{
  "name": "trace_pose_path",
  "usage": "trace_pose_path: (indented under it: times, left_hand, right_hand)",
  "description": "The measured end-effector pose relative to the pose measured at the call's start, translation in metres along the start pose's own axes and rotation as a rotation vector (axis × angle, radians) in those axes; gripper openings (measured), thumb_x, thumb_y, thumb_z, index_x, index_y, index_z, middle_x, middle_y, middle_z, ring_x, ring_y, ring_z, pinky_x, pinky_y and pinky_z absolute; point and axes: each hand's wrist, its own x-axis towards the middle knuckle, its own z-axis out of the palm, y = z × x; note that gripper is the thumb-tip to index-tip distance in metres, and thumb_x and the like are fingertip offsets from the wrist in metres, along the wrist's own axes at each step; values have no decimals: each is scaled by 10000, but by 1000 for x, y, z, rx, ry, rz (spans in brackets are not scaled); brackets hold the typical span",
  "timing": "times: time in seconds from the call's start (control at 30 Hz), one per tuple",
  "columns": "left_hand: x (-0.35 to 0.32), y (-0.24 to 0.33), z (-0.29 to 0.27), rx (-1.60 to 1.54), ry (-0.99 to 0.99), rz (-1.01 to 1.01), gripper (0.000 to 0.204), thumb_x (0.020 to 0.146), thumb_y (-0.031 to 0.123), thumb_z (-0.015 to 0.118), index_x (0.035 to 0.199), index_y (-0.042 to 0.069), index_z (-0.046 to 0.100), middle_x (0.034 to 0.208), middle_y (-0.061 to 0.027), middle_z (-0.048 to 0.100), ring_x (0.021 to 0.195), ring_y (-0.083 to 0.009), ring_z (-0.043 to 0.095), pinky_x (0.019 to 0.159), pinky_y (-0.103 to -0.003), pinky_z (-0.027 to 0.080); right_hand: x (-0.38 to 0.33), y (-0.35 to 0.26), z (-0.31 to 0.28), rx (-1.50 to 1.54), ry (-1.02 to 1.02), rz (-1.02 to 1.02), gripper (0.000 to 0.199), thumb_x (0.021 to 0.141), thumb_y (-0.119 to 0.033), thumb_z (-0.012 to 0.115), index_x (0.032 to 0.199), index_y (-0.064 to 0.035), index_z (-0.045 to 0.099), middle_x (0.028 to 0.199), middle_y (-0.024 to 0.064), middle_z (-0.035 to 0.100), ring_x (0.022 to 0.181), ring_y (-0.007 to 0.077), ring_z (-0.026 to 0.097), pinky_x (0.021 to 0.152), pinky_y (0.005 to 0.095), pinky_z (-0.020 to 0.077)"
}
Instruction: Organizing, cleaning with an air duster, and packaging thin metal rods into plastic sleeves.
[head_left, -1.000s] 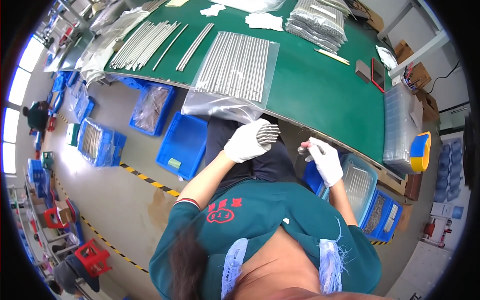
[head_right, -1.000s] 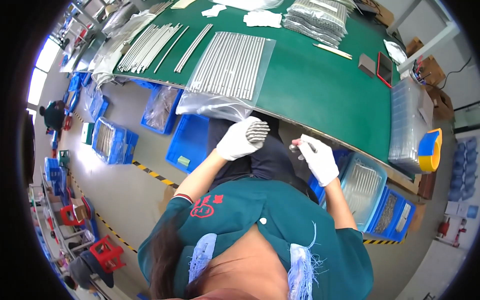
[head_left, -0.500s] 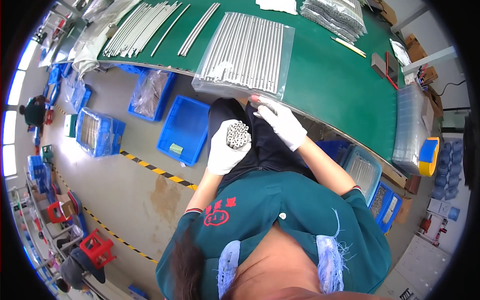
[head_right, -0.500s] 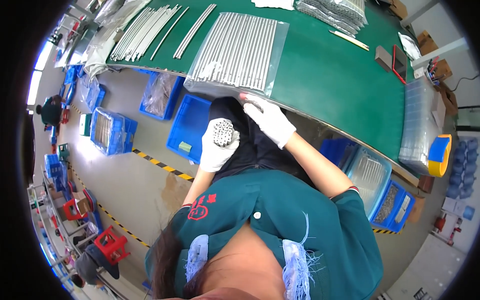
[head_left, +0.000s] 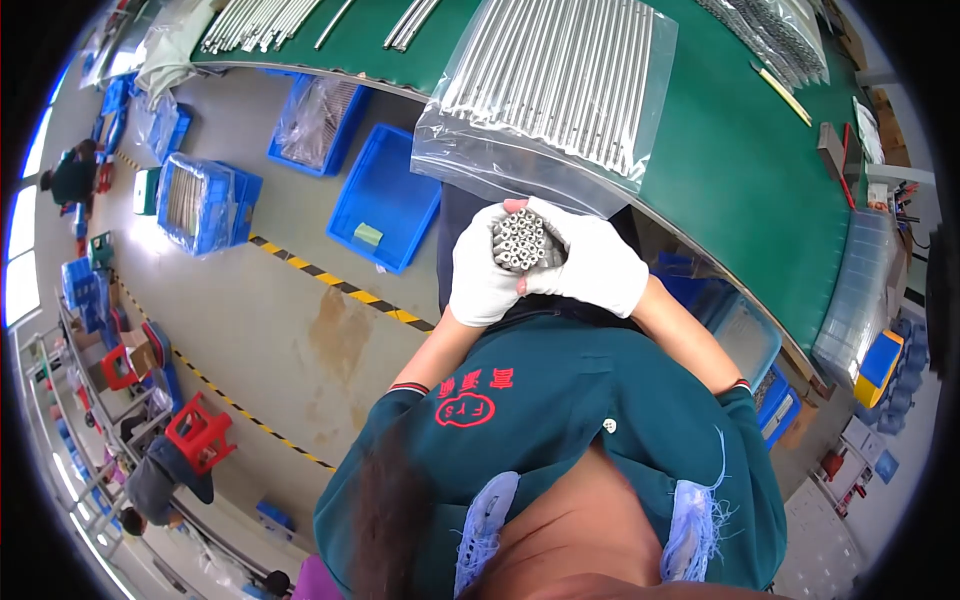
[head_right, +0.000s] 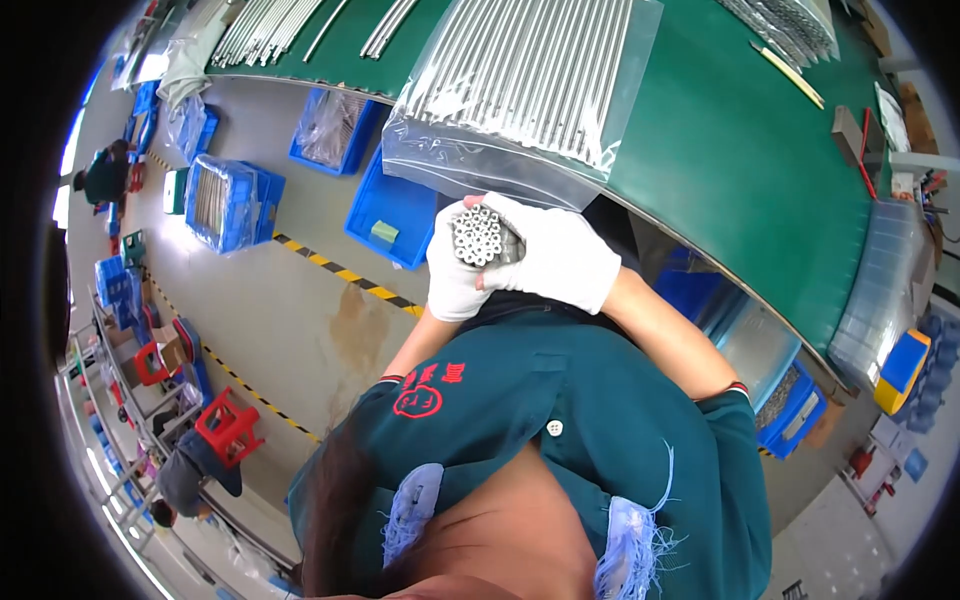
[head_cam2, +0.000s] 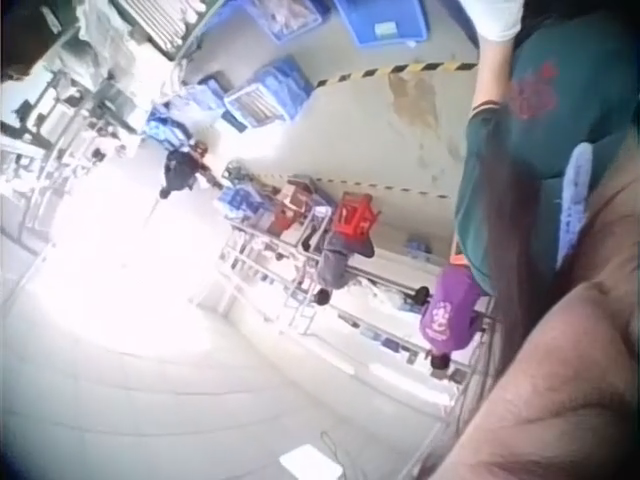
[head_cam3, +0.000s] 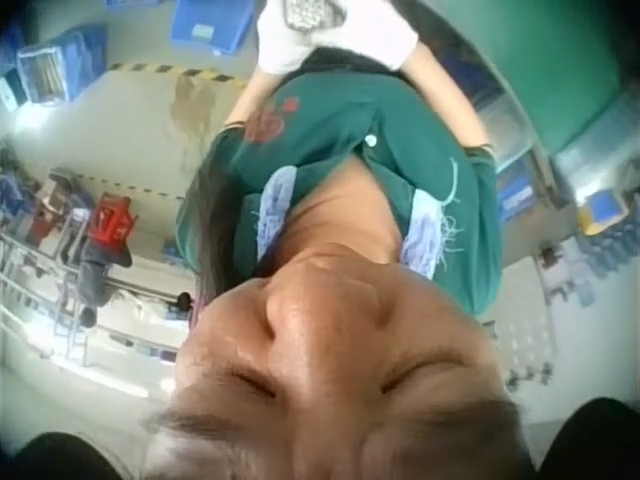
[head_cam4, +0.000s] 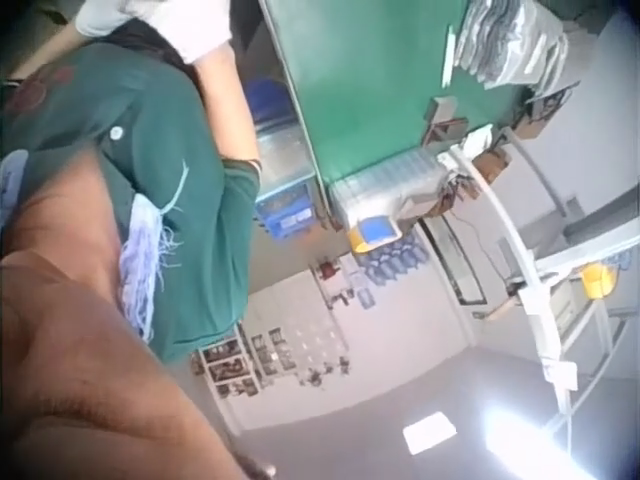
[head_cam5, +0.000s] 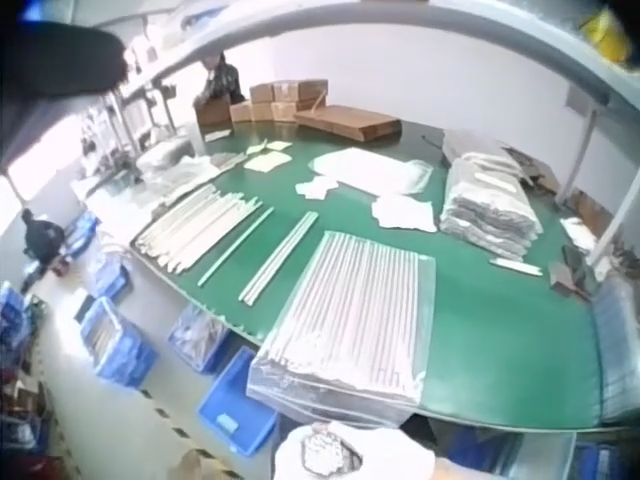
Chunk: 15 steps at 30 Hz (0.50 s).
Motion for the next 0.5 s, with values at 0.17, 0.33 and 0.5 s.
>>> trace_pose_path:
  times: [0.17,0.33,0.5]
  left_hand:
    - [-9,-17,-4,66,43,32,583,651,128,847,1132,0,544,999,-94,646,889,-144,636,783,-273,513]
    - [-14,-30,-6,8,80,109,625,603,190,885,1110,34,555,993,-87,625,874,-171,626,781,-287,508]
    - [-22,-39,-15,65,28,75,700,552,341,905,1097,63,566,988,-106,628,869,-258,635,799,-336,500]
  right_hand:
    - [4,-3,3,20,-78,62,608,715,-472,721,1166,-118,519,985,158,639,898,367,614,757,421,486]
    - [4,-3,5,50,-124,62,586,725,-470,715,1158,-126,522,980,143,639,899,359,612,755,420,483]
    - [1,1,4,86,-206,74,684,704,-444,747,1269,-158,489,1060,143,636,962,344,611,817,398,478]
